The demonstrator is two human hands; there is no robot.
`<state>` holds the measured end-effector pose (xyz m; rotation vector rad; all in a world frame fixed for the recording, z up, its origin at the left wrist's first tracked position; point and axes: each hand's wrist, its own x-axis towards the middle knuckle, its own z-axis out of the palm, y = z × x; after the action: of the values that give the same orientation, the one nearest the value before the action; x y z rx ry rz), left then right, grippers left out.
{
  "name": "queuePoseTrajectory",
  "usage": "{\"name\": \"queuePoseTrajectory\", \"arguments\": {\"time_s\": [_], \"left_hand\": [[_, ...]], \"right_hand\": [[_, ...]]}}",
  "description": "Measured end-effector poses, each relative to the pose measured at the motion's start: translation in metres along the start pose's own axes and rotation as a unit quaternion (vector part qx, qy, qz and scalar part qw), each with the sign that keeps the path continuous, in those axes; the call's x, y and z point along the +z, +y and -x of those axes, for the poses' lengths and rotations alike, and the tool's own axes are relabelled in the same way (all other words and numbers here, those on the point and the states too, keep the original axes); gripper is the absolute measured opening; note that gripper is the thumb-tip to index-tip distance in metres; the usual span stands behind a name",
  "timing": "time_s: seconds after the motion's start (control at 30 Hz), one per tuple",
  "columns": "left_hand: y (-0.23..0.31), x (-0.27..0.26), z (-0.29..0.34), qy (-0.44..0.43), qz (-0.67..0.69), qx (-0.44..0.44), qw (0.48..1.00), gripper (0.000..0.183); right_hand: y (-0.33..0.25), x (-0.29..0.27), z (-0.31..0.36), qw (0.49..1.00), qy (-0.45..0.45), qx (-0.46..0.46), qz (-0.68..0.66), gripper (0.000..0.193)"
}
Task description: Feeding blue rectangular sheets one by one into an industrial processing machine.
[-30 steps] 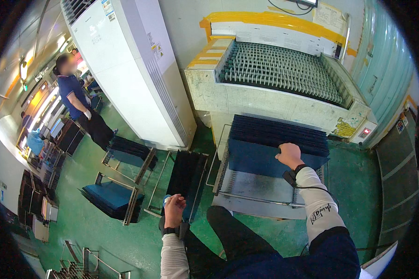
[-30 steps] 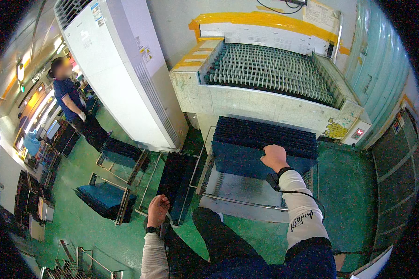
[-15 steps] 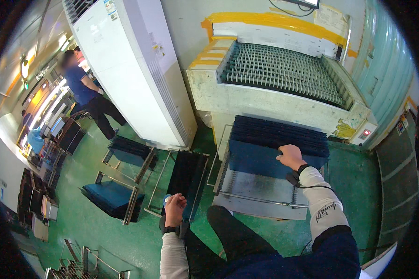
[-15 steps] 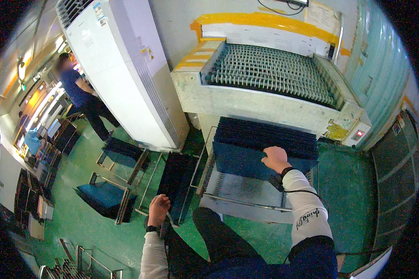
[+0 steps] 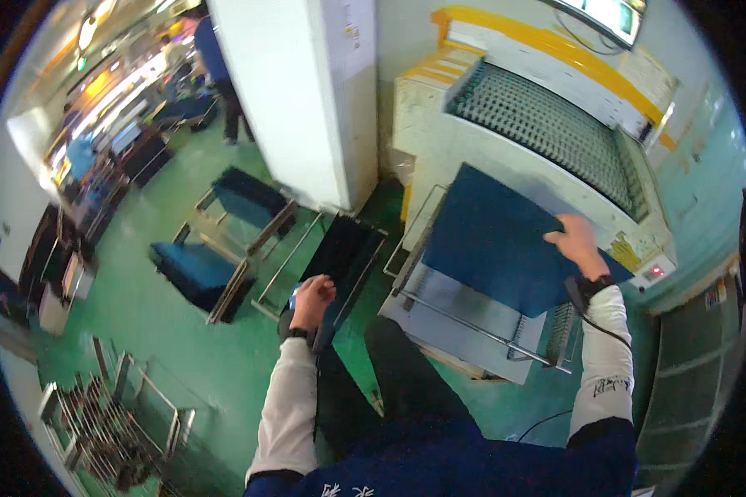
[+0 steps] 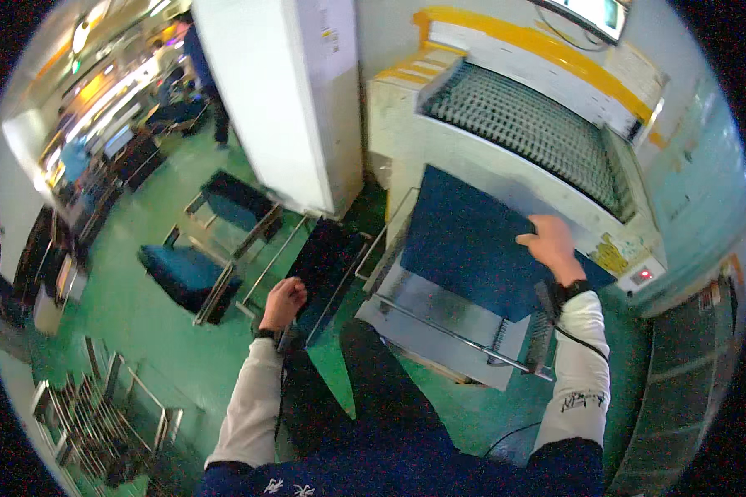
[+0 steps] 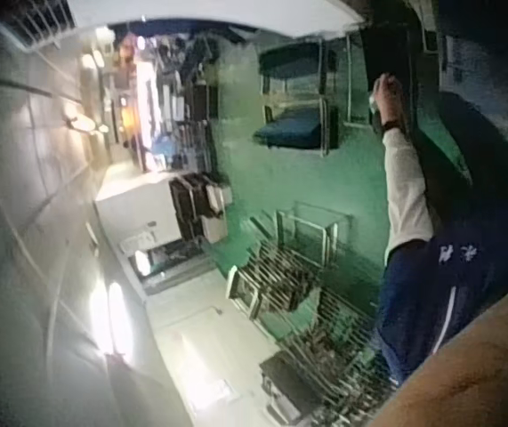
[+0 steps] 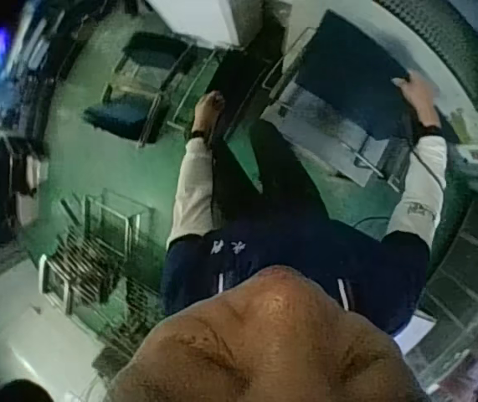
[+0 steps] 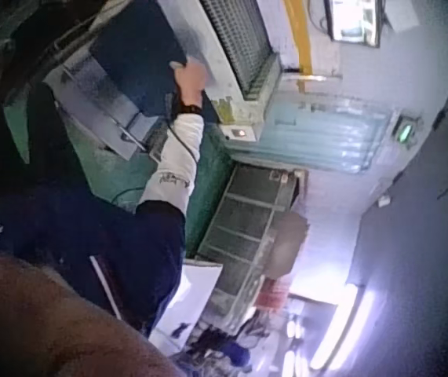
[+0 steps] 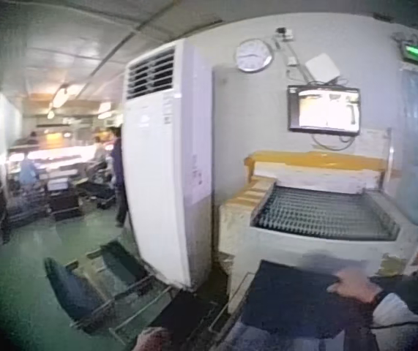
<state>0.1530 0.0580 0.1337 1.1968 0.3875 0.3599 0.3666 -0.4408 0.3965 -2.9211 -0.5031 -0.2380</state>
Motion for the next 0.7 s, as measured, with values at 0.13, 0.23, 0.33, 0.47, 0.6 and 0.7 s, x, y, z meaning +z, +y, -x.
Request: {"name": "queuePoseTrajectory", "arguments": {"time_s": [0.13,0.23,0.33,0.47,0.6,0.7], "left_hand": [[0.014,0.002,0.002,0.029,0.171,-0.129,0.976,0.015],[0.006,-0.014,0.004,0.029,0.168,-0.116,0.978,0.016],[0.006,-0.012,0.01,0.049,0.157,-0.114,0.98,0.017],[0.011,0.001,0.004,0.042,0.14,-0.126,0.981,0.02],[0.014,0.008,-0.003,0.003,0.172,-0.132,0.976,0.02],[0.007,-0.007,-0.005,0.006,0.168,-0.13,0.977,0.016]], "right_hand": [[0.035,-0.03,0.012,0.994,0.11,-0.012,0.006,0.043],[0.042,-0.074,0.01,0.974,0.126,-0.022,-0.186,0.029],[0.049,-0.1,0.015,0.885,0.169,0.087,-0.425,0.04],[0.13,-0.11,0.032,0.928,0.225,-0.014,-0.298,0.063],[0.158,-0.087,0.019,0.941,0.247,0.064,-0.222,0.071],[0.127,-0.073,-0.016,0.599,0.264,0.089,-0.751,0.068]]}}
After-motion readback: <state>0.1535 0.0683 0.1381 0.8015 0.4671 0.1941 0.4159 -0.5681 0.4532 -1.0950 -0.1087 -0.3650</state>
